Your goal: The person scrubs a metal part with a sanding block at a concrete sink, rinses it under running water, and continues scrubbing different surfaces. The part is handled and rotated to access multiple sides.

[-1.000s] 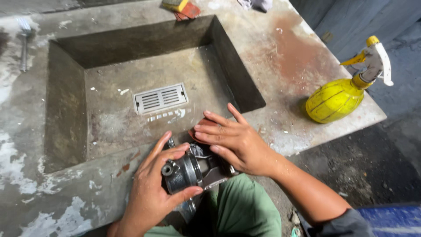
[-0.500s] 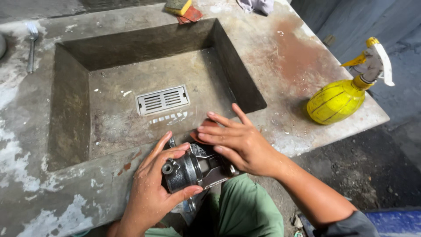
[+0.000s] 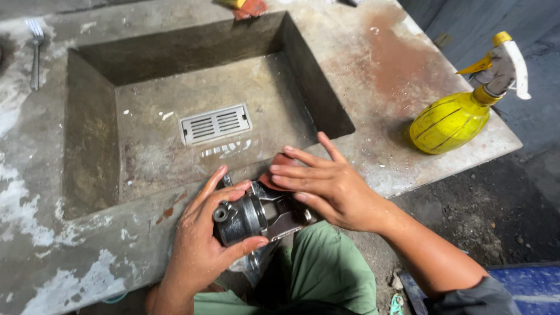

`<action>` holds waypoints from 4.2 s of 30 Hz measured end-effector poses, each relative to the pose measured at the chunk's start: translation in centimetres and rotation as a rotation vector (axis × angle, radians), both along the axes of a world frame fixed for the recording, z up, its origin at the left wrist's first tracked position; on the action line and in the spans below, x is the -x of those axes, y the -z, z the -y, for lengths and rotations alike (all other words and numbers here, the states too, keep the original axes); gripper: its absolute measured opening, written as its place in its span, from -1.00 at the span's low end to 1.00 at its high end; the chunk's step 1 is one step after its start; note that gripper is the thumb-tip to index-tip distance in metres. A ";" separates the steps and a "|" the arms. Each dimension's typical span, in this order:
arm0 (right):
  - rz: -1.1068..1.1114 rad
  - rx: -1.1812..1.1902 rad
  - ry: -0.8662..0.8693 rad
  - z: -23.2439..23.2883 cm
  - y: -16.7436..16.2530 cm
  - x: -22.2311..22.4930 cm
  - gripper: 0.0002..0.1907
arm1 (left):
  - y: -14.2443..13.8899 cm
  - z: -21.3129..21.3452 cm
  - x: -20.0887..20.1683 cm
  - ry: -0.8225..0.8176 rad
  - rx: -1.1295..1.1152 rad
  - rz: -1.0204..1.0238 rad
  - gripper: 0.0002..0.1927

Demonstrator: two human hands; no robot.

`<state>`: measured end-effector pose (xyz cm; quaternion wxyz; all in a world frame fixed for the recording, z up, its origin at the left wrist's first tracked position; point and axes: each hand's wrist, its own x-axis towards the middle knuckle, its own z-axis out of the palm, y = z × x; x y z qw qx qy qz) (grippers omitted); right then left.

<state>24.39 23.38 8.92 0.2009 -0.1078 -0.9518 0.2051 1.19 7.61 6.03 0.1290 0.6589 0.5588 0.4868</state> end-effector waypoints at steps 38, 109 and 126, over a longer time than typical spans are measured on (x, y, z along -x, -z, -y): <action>0.002 0.042 0.007 -0.5 -0.2 2.1 -0.60 | 0.2 0.1 -0.5 -0.001 -0.044 -0.002 -0.31; -0.069 0.082 0.170 1.6 0.4 -1.5 -0.60 | 0.2 0.1 0.1 -0.040 0.015 -0.036 -0.28; -0.036 0.008 0.137 1.7 -0.6 0.3 -0.59 | 0.3 0.2 0.3 -0.043 -0.012 -0.062 -0.30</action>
